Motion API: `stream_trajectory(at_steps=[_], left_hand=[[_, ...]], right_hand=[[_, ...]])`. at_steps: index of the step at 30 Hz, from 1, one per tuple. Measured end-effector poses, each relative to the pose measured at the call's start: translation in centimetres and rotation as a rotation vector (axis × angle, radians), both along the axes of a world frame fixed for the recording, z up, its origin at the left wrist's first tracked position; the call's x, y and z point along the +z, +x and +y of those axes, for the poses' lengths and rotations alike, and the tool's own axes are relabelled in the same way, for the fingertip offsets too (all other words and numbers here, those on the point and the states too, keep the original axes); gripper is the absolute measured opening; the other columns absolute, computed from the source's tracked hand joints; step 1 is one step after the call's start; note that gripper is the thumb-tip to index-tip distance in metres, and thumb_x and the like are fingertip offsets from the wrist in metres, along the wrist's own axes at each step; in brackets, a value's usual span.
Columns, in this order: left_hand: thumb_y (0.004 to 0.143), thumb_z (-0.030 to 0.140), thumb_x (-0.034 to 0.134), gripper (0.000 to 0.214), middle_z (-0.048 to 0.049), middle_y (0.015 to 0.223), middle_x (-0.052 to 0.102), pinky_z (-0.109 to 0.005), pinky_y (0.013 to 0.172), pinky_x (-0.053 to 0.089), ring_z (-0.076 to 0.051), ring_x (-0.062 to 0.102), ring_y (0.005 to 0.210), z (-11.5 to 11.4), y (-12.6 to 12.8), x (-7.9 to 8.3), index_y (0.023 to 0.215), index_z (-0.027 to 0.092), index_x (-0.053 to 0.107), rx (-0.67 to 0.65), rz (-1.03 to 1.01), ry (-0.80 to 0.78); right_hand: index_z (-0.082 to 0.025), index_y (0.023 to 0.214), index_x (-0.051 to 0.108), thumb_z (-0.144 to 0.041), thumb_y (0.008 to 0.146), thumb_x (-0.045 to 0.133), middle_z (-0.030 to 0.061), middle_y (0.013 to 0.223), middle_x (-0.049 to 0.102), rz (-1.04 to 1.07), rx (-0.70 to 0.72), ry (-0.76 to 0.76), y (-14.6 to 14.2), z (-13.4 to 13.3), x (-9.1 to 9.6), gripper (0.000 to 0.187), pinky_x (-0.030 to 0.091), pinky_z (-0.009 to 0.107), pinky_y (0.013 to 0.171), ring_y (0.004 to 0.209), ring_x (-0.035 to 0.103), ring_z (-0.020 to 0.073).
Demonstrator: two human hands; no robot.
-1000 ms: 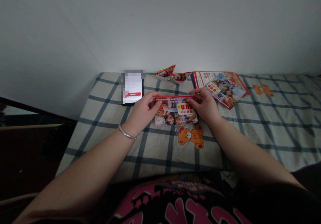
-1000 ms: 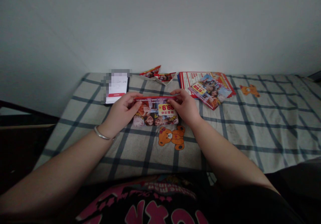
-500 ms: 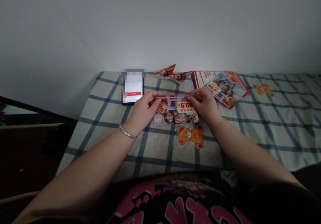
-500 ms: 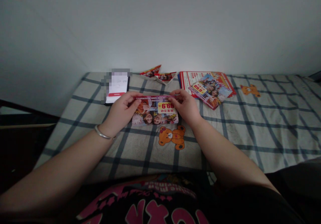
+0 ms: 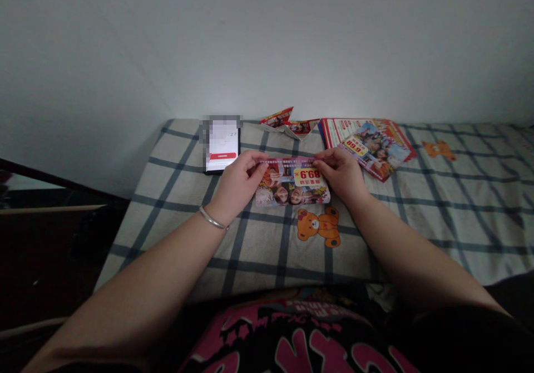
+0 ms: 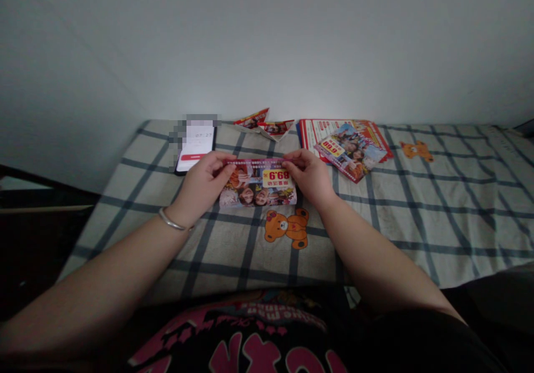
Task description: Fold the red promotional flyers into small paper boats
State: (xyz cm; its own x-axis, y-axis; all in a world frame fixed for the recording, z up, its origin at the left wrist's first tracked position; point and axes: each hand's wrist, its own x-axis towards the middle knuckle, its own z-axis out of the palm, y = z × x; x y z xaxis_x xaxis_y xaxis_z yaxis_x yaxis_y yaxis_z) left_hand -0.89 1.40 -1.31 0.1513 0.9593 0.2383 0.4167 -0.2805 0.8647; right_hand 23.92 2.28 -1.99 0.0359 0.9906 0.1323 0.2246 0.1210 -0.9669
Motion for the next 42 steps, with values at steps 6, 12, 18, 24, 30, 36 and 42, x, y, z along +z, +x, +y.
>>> stream_trajectory(at_steps=[6,12,18,24,30,36,42], left_hand=[[0.094,0.029,0.053,0.020,-0.0044,0.106,0.072,-0.036,0.091,0.054,-0.020,0.068,0.098,0.3,-0.2,-0.3,0.110,0.021,0.063,0.008,0.070,0.015],[0.095,0.029,0.050,0.020,-0.0043,0.106,0.071,-0.035,0.091,0.053,-0.019,0.068,0.099,0.6,-0.4,-0.5,0.107,0.020,0.064,0.032,0.067,0.024],[0.095,0.029,0.047,0.020,-0.0037,0.101,0.071,-0.034,0.088,0.052,-0.019,0.067,0.094,0.5,-0.3,-0.2,0.104,0.020,0.063,0.067,0.064,0.020],[0.093,0.032,0.052,0.018,-0.0029,0.095,0.070,-0.031,0.079,0.053,-0.018,0.067,0.086,0.7,-0.3,-0.6,0.101,0.020,0.063,0.020,0.052,0.003],[0.089,0.024,0.058,0.011,-0.0016,0.091,0.071,-0.031,0.076,0.053,-0.018,0.066,0.081,0.7,0.0,-0.1,0.098,0.021,0.064,0.043,0.211,0.033],[0.093,0.019,0.056,0.010,-0.0070,0.091,0.070,-0.037,0.081,0.049,-0.024,0.065,0.086,0.7,0.5,0.9,0.093,0.018,0.066,0.008,0.553,0.126],[0.094,0.019,0.056,0.013,-0.0092,0.090,0.068,-0.038,0.082,0.048,-0.026,0.063,0.089,1.0,0.7,0.7,0.089,0.016,0.067,-0.018,0.746,0.237]], right_hand=[[-0.026,0.085,0.062,-0.043,0.074,0.076,0.0010,0.082,0.076,-0.022,0.020,-0.001,0.3,0.1,-0.3,0.025,0.061,0.038,0.071,0.079,0.074,0.0219],[-0.026,0.085,0.062,-0.043,0.073,0.076,0.0012,0.082,0.076,-0.025,0.015,-0.002,0.4,0.3,-0.4,0.026,0.061,0.038,0.072,0.080,0.074,0.0221],[-0.026,0.082,0.059,-0.039,0.072,0.077,-0.0001,0.075,0.074,0.010,0.016,0.007,0.0,0.2,0.0,0.024,0.058,0.035,0.064,0.072,0.072,0.0210],[-0.026,0.079,0.056,-0.043,0.070,0.076,0.0000,0.072,0.073,-0.002,-0.023,-0.008,-0.2,0.5,-0.3,0.027,0.057,0.034,0.061,0.068,0.071,0.0204],[-0.025,0.081,0.059,-0.040,0.076,0.071,0.0013,0.075,0.074,-0.114,-0.035,0.007,-0.2,0.6,-0.6,0.020,0.055,0.034,0.061,0.068,0.070,0.0202],[-0.025,0.081,0.065,-0.034,0.081,0.068,0.0007,0.075,0.074,-0.503,-0.060,0.036,-0.1,0.2,0.5,0.010,0.047,0.031,0.059,0.067,0.067,0.0193],[-0.025,0.087,0.070,-0.035,0.085,0.063,0.0018,0.076,0.071,-0.858,-0.030,0.054,-0.2,0.4,1.0,0.012,0.038,0.030,0.056,0.068,0.064,0.0201]])
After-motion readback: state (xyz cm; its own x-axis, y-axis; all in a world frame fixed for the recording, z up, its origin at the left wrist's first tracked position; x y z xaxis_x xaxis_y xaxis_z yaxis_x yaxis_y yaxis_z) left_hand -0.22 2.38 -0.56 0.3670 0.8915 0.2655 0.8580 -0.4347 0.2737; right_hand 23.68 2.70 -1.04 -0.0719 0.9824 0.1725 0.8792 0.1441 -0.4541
